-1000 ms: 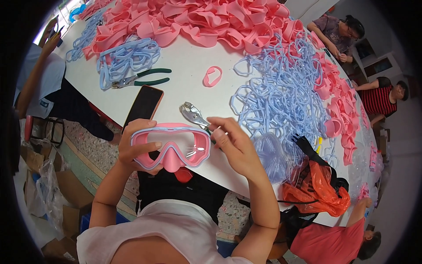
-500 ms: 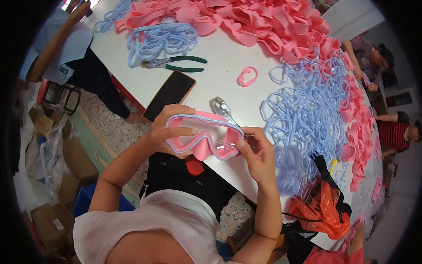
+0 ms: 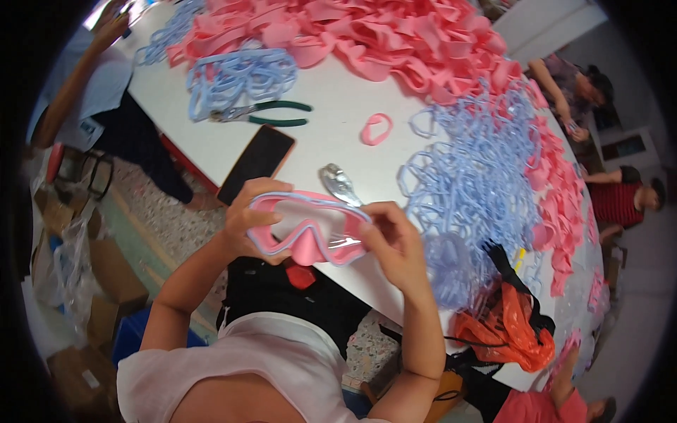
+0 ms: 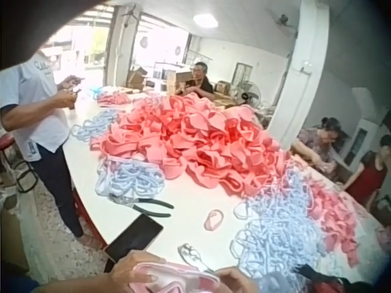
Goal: Manually assemble parts of protective goggles, specifically fitting colored frames and straps.
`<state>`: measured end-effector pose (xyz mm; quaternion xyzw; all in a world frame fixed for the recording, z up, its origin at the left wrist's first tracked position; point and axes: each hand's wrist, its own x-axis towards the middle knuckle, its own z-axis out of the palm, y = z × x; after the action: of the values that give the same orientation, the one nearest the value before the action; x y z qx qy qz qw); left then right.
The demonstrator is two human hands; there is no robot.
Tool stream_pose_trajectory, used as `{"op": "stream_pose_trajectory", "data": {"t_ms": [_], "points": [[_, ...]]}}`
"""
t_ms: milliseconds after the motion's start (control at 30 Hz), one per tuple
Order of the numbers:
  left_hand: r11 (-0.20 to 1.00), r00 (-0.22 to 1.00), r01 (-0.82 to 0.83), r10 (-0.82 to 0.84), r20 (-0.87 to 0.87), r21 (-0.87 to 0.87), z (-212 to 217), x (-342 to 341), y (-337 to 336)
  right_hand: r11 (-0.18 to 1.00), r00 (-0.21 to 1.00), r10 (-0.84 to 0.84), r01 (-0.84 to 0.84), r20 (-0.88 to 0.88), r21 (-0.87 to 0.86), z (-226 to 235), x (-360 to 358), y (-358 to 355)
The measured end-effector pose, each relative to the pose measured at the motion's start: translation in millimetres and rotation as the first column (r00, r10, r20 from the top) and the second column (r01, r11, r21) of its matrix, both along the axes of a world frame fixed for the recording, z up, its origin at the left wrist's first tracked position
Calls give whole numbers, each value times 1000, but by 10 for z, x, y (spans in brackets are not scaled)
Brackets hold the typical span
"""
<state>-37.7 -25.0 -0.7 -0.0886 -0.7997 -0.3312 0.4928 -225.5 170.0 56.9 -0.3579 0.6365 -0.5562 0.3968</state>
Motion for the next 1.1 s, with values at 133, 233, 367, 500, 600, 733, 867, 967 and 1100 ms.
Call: {"op": "stream_pose_trajectory", "data": {"t_ms": [133, 233, 367, 500, 600, 733, 867, 967, 1100], "points": [[999, 998, -27, 24, 66, 44, -22, 142, -31, 988, 992, 119, -115, -30, 105, 26, 39, -91], [970, 991, -61, 30, 130, 237, -110, 263, -10, 983, 817, 92, 15, -569, 182, 417, -92, -180], [883, 996, -78, 45, 83, 463, -192, 317, 21, 947, 246, 31, 302, -969, 107, 486, -1037, -284], [828, 997, -75, 51, 58, 556, -172, 377, 42, 863, 454, 225, 317, -862, 393, 240, -1802, -502], [832, 990, -133, 90, 106, 538, -192, 420, 57, 928, 153, 87, 346, -984, 136, -30, -1925, -789], [825, 992, -122, 97, 75, 551, -199, 482, 69, 919, -187, 337, 280, -923, 278, -334, -2044, -1046], [801, 987, -159, 131, 90, 577, -173, 625, 68, 948, -154, 306, 146, -940, 284, -214, -2221, -1118], [759, 981, -194, 156, 115, 622, -213, 747, 52, 963, -129, -222, 127, -966, -239, 220, -2003, -1115], [748, 980, -199, 155, 125, 633, -252, 736, 26, 840, 429, -538, 340, -726, -422, 378, -1968, -954]]}}
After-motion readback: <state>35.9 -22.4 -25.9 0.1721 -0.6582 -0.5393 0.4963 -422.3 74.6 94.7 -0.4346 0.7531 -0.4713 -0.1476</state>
